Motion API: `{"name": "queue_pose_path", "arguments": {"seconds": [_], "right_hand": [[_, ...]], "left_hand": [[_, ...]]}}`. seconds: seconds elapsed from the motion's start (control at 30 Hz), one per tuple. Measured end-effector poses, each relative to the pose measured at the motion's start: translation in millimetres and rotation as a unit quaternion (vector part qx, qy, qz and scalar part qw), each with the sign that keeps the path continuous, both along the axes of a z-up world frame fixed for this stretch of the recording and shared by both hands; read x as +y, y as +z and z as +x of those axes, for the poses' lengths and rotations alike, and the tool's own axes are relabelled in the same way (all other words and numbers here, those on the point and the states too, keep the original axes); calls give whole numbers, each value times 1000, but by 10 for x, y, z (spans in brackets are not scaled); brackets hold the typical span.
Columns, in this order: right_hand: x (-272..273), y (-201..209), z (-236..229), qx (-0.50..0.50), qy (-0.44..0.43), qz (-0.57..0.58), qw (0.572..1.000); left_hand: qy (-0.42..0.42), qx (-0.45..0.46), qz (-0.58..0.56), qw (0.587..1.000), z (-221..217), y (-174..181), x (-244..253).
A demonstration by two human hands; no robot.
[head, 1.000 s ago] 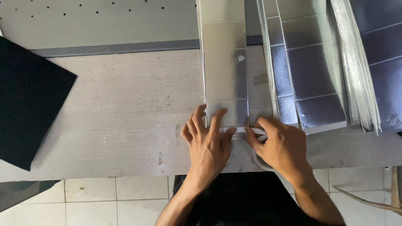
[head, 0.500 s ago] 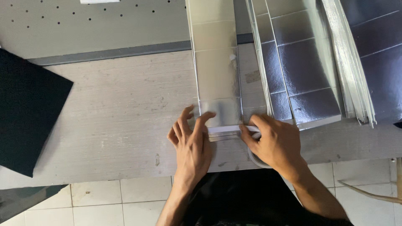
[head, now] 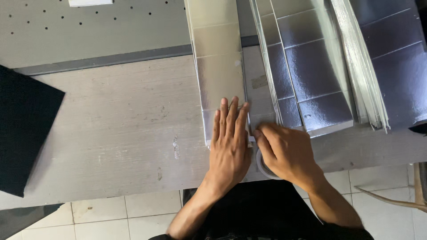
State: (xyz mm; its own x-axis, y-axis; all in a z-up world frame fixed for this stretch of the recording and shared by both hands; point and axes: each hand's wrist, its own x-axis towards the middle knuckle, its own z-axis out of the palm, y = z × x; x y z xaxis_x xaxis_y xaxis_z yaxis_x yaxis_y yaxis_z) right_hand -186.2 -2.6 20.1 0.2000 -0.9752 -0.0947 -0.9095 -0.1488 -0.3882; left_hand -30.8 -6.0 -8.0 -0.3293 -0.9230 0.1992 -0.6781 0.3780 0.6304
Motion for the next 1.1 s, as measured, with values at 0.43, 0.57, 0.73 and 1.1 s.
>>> {"name": "queue_pose_path", "arguments": {"seconds": [0.43,0.57,0.73,1.1], "right_hand": [[18,-95,-43,-93,73,-87,989],[273,90,4,-248,167,-234,925],[285,-14,-292,-339,133,-233,902],[447,-175,-606,-432,-28,-237,870]], "left_hand": [[-14,-62,4,998,14,-71,13],[-9,-97,-12,995,34,-73,17],[-89,44,67,993,266,74,-60],[-87,148,41,984,306,608,-162]]}}
